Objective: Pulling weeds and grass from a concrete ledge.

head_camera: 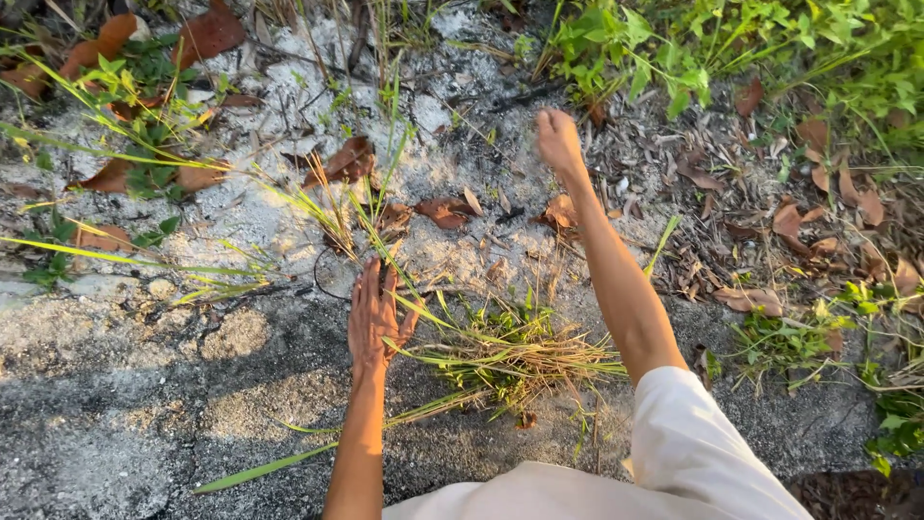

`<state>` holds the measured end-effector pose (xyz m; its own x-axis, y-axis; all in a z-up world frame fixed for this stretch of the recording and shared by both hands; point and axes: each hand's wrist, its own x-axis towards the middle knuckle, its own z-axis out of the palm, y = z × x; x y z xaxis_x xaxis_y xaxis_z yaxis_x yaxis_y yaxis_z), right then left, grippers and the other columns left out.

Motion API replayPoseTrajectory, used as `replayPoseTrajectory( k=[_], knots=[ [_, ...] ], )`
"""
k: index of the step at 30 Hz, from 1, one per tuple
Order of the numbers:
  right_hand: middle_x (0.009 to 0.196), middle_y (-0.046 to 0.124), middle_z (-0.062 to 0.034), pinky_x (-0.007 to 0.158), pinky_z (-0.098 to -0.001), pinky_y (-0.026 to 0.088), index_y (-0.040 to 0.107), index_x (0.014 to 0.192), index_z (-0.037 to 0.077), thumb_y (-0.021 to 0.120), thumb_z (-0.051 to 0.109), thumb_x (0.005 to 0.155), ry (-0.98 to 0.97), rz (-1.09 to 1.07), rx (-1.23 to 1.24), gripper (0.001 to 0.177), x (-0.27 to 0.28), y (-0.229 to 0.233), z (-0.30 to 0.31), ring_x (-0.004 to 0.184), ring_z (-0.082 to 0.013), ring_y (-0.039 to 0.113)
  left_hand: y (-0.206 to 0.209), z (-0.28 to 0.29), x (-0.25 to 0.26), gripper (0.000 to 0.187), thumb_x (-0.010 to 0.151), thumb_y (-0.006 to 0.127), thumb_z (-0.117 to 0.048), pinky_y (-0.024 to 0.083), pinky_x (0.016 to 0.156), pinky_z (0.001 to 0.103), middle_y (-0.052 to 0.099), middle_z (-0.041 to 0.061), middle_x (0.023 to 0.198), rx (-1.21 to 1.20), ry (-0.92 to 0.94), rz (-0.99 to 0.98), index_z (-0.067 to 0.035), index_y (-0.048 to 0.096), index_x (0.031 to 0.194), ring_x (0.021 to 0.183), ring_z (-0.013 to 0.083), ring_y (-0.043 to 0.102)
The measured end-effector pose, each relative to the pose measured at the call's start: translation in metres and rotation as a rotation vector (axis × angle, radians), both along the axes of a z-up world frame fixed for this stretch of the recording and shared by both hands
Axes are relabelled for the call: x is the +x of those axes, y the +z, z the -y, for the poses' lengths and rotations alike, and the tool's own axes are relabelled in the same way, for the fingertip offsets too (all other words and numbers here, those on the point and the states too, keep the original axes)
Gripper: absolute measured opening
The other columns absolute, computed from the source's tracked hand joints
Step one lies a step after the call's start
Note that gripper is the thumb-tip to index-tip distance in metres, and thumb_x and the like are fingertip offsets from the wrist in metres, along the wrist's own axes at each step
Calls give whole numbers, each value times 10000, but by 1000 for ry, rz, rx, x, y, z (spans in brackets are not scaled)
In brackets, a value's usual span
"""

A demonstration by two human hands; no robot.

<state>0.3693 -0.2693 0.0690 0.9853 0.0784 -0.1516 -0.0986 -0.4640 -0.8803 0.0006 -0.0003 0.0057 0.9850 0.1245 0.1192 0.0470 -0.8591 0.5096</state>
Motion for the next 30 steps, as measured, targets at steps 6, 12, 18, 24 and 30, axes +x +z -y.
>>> replayPoseTrajectory(
  k=[6, 12, 18, 24, 30],
  knots=[
    [660, 457, 58, 513, -250, 288, 673, 901, 77, 573, 310, 1089, 304, -95, 77, 316, -87, 90, -16, 566, -47, 355, -4, -2, 3, 834, 898, 664, -550, 250, 1250, 496, 299, 157, 1636, -20, 12, 43, -137, 380, 1565, 1514, 324, 281],
    [611, 520, 8, 435, -295, 319, 717, 948, 76, 570, 363, 1045, 533, -45, -241, 337, -221, 98, 6, 477, -111, 394, -20, -4, -6, 781, 971, 600, -518, 290, 1272, 507, 287, 151, 1686, -51, -23, 146, -128, 352, 1600, 1552, 337, 306],
    [1123, 665, -152, 735, -397, 580, 778, 1074, 60, 737, 342, 933, 631, 196, -303, 318, -340, 86, 40, 968, -291, 661, 72, 1, -7, 621, 945, 435, -487, 562, 896, 521, 264, 188, 1619, -649, 160, -43, -123, 431, 1448, 1380, 363, 437],
    [1480, 543, -91, 908, -437, 584, 717, 1168, 93, 749, 396, 836, 383, -34, -372, 451, -372, 139, 40, 1084, -266, 682, 42, 8, -20, 457, 1121, 358, -414, 470, 1144, 542, 501, 177, 1472, -540, 326, 435, -78, 577, 1339, 1389, 362, 514],
    [1382, 713, -36, 1097, -436, 539, 770, 1218, 129, 565, 401, 1047, 270, 216, -82, 381, -367, 112, 21, 1274, -255, 724, 101, 64, 1, 521, 1139, 281, -464, 430, 1236, 528, 560, 160, 1455, -1061, 300, 560, -78, 557, 1354, 1402, 317, 553]
  ],
)
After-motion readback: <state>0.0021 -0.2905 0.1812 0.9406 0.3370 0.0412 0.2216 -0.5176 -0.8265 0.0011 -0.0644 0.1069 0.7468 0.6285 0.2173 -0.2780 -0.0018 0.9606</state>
